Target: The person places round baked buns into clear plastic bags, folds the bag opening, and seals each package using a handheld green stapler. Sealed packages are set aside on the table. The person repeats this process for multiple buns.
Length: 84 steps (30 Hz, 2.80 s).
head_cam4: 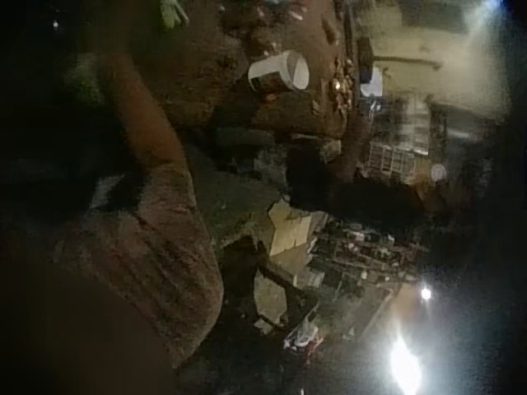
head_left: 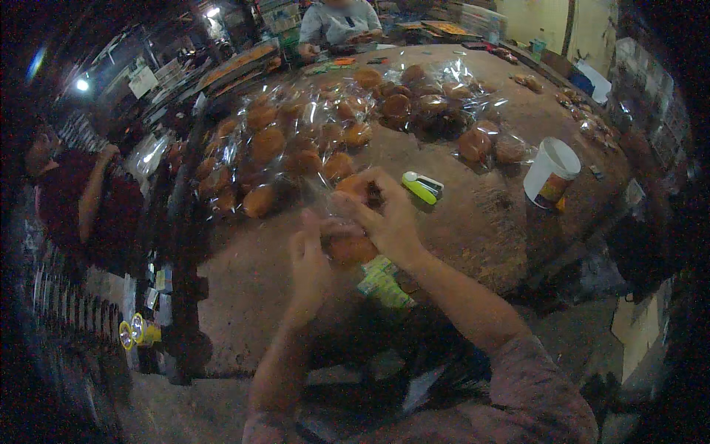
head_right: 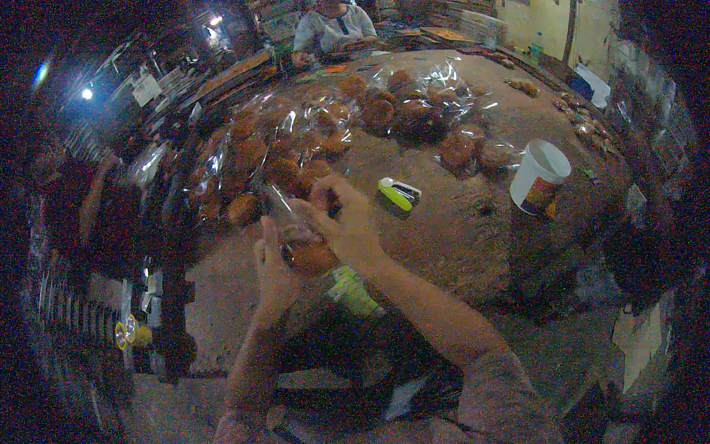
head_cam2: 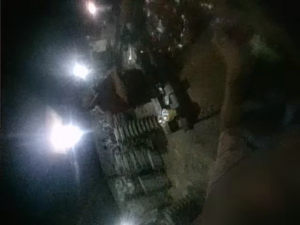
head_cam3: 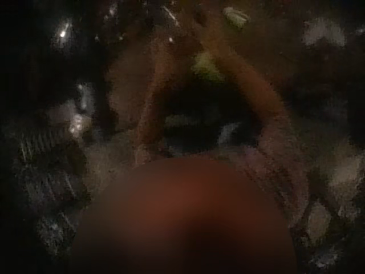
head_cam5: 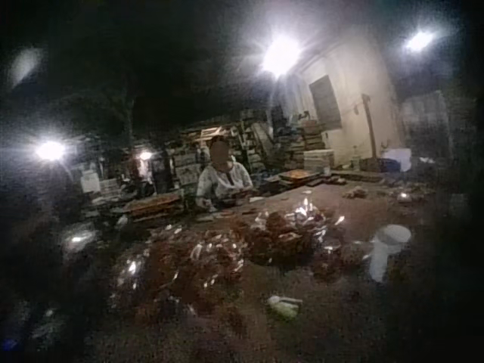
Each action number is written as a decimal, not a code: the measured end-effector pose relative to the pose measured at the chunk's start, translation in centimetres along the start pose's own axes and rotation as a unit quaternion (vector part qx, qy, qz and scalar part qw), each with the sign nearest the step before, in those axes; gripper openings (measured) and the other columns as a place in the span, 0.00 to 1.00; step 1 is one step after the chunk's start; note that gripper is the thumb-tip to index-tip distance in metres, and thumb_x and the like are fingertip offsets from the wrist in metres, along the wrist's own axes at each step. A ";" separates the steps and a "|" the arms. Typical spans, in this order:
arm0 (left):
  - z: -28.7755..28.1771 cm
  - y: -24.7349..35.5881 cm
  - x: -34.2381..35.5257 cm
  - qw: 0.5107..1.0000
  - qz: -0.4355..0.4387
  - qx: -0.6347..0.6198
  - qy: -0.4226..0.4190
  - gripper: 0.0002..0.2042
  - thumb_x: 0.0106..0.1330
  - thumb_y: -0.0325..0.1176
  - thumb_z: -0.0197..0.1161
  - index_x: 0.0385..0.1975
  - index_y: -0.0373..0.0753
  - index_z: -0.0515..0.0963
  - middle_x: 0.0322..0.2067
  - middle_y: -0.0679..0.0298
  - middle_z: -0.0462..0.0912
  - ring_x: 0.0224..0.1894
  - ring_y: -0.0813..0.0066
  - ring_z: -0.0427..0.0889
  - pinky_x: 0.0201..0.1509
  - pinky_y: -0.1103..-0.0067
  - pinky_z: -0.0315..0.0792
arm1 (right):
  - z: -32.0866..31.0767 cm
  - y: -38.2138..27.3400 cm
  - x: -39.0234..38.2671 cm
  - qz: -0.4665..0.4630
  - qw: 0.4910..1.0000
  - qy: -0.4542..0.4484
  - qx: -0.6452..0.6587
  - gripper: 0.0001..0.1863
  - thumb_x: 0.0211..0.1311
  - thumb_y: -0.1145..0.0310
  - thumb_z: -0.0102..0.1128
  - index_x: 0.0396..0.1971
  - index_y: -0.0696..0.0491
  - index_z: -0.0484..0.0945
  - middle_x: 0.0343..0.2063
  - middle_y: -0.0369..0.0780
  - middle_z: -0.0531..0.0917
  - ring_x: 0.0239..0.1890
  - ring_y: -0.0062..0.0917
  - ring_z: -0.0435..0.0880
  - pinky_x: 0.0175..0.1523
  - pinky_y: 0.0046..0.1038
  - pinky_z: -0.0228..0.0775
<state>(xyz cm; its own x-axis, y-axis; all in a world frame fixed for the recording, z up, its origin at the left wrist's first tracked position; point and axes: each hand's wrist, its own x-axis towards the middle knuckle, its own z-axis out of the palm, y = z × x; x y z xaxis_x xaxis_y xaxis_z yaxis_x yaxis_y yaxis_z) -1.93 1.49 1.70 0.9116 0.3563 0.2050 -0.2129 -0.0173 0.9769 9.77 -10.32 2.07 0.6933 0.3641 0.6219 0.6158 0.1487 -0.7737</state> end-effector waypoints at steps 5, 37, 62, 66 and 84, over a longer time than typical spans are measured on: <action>1.8 -1.3 1.4 0.935 -0.018 0.029 0.353 0.28 0.79 0.51 0.47 0.36 0.30 0.83 0.31 0.58 0.86 0.34 0.71 0.84 0.45 0.73 0.77 | 0.9 -1.3 -1.0 0.021 0.992 -0.024 -0.120 0.19 0.70 0.60 0.62 0.53 0.56 0.79 0.36 0.38 0.87 0.35 0.18 0.83 0.41 0.24 0.76; 2.7 0.6 -0.2 0.968 0.124 0.088 0.200 0.24 0.73 0.29 0.59 0.67 0.31 0.67 0.54 0.54 0.82 0.53 0.72 0.80 0.59 0.76 0.74 | 2.5 -0.6 -1.6 0.052 0.979 -0.080 0.180 0.13 0.74 0.67 0.56 0.49 0.59 0.82 0.44 0.34 0.82 0.45 0.15 0.79 0.52 0.21 0.72; 0.4 -2.6 1.4 0.953 0.004 -0.296 0.070 0.09 0.76 0.31 0.57 0.51 0.41 0.75 0.42 0.68 0.80 0.41 0.84 0.78 0.38 0.85 0.75 | 1.0 -1.1 0.3 -0.236 0.960 -0.031 -0.148 0.17 0.63 0.75 0.64 0.53 0.51 0.81 0.41 0.41 0.83 0.45 0.35 0.83 0.50 0.32 0.77; 0.4 -4.2 2.4 0.985 0.117 -0.043 0.120 0.09 0.75 0.32 0.58 0.51 0.42 0.74 0.41 0.68 0.81 0.38 0.85 0.79 0.33 0.88 0.74 | 0.9 -0.9 0.5 -0.226 0.960 -0.051 -0.154 0.16 0.64 0.75 0.63 0.52 0.52 0.81 0.41 0.41 0.82 0.45 0.35 0.82 0.51 0.32 0.76; 0.7 -1.4 1.5 0.979 -0.022 -0.175 0.104 0.10 0.72 0.35 0.63 0.46 0.37 0.78 0.38 0.66 0.82 0.33 0.80 0.80 0.31 0.85 0.77 | 1.2 -0.9 -0.1 -0.078 0.991 -0.068 -0.090 0.10 0.67 0.71 0.62 0.46 0.56 0.80 0.41 0.42 0.85 0.43 0.32 0.86 0.47 0.30 0.77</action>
<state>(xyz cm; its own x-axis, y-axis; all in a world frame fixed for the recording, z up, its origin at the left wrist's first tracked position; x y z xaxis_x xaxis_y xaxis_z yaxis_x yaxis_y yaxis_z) -0.01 1.43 0.72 0.8395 0.5319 0.1112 -0.3159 0.3112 0.8963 8.71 -9.43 2.52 0.5359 0.4721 0.7000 0.7764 0.0502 -0.6282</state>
